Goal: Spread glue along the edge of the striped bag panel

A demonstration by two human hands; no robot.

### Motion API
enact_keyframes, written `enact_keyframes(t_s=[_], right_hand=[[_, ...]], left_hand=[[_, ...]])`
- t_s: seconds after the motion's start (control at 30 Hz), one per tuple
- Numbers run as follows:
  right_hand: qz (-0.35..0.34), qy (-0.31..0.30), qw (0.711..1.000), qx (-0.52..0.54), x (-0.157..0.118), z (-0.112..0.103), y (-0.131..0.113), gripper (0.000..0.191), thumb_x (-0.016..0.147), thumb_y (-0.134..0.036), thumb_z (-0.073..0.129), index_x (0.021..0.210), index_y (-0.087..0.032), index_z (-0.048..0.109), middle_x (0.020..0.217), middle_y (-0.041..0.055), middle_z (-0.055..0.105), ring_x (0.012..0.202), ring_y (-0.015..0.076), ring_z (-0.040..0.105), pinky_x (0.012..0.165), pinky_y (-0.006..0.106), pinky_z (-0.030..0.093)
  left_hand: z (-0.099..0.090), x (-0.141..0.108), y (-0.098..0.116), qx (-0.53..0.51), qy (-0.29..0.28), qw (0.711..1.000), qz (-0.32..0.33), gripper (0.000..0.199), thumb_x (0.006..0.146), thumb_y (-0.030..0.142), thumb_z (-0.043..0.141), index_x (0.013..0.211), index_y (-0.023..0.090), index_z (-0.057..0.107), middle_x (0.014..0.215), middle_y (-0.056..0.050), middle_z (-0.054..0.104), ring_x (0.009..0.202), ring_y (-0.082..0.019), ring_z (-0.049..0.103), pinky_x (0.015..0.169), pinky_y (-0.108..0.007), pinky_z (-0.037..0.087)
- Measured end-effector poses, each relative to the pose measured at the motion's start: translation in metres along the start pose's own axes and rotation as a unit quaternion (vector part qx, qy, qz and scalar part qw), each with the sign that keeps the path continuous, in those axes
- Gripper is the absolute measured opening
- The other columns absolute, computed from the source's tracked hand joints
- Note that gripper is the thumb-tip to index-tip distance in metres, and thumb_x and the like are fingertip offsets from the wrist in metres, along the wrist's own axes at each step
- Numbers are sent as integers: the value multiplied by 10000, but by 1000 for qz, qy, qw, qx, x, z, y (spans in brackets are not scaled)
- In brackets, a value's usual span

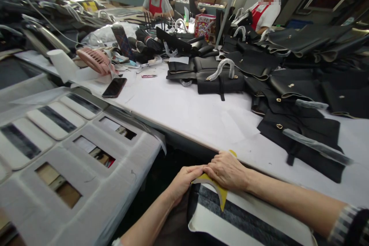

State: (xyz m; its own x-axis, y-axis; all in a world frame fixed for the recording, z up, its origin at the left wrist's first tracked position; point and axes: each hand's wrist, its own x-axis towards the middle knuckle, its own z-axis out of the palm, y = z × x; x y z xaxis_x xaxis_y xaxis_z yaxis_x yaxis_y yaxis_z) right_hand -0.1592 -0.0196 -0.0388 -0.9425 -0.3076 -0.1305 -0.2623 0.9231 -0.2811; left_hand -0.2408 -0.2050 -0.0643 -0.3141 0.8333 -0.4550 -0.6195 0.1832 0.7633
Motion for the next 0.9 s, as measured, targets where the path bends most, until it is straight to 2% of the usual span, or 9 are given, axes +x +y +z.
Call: enact_keyframes(t_s=[0.1, 0.27, 0.53, 0.7, 0.8, 0.9], right_hand=[[-2, -10, 1000, 3, -2, 1, 6, 561, 1064, -407, 179, 737, -187, 578, 708, 17, 615, 635, 165, 511, 643, 353, 181], [-12, -17, 1000, 3, -10, 3, 18, 578, 1067, -401, 180, 693, -185, 565, 669, 17, 592, 618, 164, 501, 643, 360, 173], [-20, 30, 999, 28, -12, 11, 24, 555, 1065, -380, 230, 668, -187, 568, 640, 8, 583, 595, 170, 488, 624, 351, 152], [-24, 41, 999, 5, -11, 14, 25, 535, 1062, -363, 238, 691, -183, 577, 643, 15, 586, 593, 179, 506, 618, 347, 158], [-7, -1, 999, -44, -13, 6, 19, 573, 1067, -397, 185, 717, -182, 585, 665, 32, 599, 610, 205, 535, 612, 343, 167], [76, -33, 991, -104, -26, -14, 5, 629, 1054, -493, 161, 722, -177, 592, 703, 64, 620, 646, 245, 566, 636, 352, 215]], left_hand=[[-5, 3, 5, 41, -29, 999, -3, 488, 835, 462, 585, 1210, 158, 651, 1128, -83, 723, 1090, -226, 636, 1025, -360, 435], [-7, 11, 6, 117, 0, 993, -31, 526, 794, 470, 632, 1224, 166, 639, 1129, -90, 727, 1063, -239, 642, 1014, -390, 440], [-5, 17, 3, 199, 6, 980, -21, 463, 839, 489, 575, 1198, 211, 665, 1038, -32, 737, 898, -140, 608, 815, -247, 438], [-1, 21, 11, 221, -23, 975, -6, 429, 858, 468, 553, 1182, 213, 671, 1040, -23, 722, 909, -127, 596, 813, -223, 427], [2, 19, 11, 228, -16, 973, 23, 400, 865, 460, 543, 1149, 219, 687, 1074, -16, 719, 978, -133, 602, 879, -215, 429], [6, 11, 4, 198, 12, 980, 20, 450, 863, 526, 518, 1132, 209, 689, 1138, -32, 709, 1052, -161, 605, 950, -244, 430]])
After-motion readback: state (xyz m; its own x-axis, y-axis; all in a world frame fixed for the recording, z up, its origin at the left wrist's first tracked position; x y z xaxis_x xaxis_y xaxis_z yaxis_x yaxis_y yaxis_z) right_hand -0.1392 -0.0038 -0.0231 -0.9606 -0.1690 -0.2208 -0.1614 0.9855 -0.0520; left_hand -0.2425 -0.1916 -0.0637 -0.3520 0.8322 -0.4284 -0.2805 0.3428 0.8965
